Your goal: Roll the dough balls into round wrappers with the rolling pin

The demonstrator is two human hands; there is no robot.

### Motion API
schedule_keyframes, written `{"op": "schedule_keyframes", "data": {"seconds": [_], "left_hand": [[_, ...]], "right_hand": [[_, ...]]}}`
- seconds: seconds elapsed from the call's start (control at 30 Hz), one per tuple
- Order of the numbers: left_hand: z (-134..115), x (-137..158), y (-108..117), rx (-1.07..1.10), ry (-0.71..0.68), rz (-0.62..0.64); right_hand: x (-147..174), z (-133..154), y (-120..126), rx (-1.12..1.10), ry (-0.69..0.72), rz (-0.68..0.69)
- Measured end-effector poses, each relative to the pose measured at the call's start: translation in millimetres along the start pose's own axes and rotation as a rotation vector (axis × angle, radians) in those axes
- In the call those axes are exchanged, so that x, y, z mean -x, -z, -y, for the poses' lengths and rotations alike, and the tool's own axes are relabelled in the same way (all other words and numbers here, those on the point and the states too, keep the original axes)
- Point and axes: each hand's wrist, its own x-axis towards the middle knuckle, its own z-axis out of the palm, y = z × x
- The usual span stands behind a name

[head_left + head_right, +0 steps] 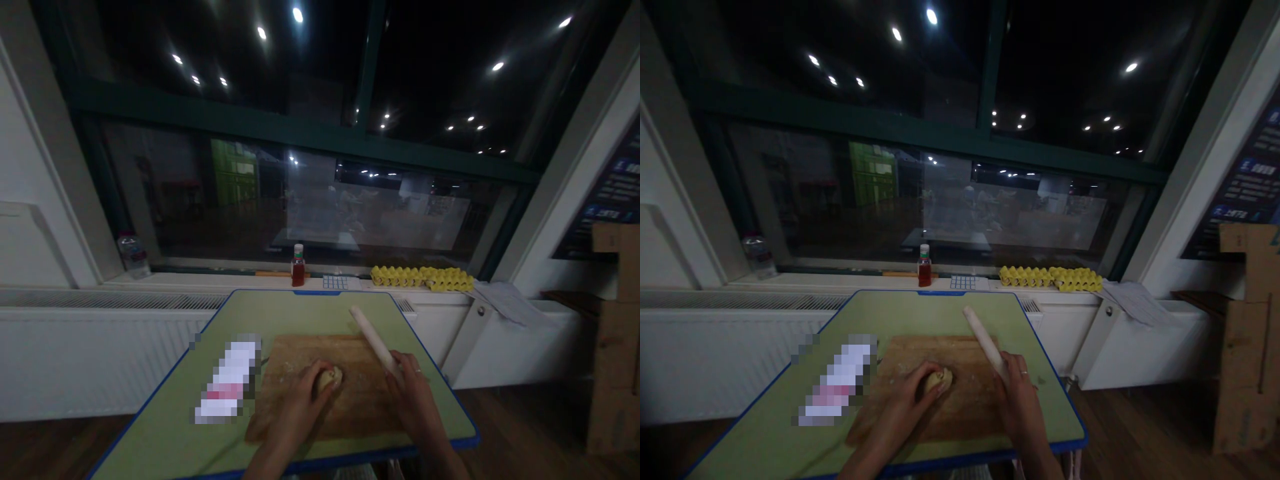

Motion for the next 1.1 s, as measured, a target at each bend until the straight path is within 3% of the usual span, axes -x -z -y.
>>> {"op": "schedule_keyframes", "data": {"seconds": [0.33, 0.57, 0.8, 1.0, 1.1], "left_hand": [[0, -2, -9, 0.086, -0.026, -0.023], [3, -11, -15, 0.237, 0.134, -0.092], [4, 0, 2, -0.41, 0.022, -0.183], [2, 14, 25, -0.473, 0.038, -0.022], [2, 21, 33, -0.486, 0.029, -0.041]], "right_hand": [[7, 27, -10, -0.028, 0.086, -0.039], [9, 28, -17, -0.028, 0.132, 0.017], [6, 39, -22, 0.107, 0.171, 0.174], [-5, 38, -30, 0.266, 0.174, 0.244], [-7, 39, -30, 0.28, 0.174, 0.26]]}}
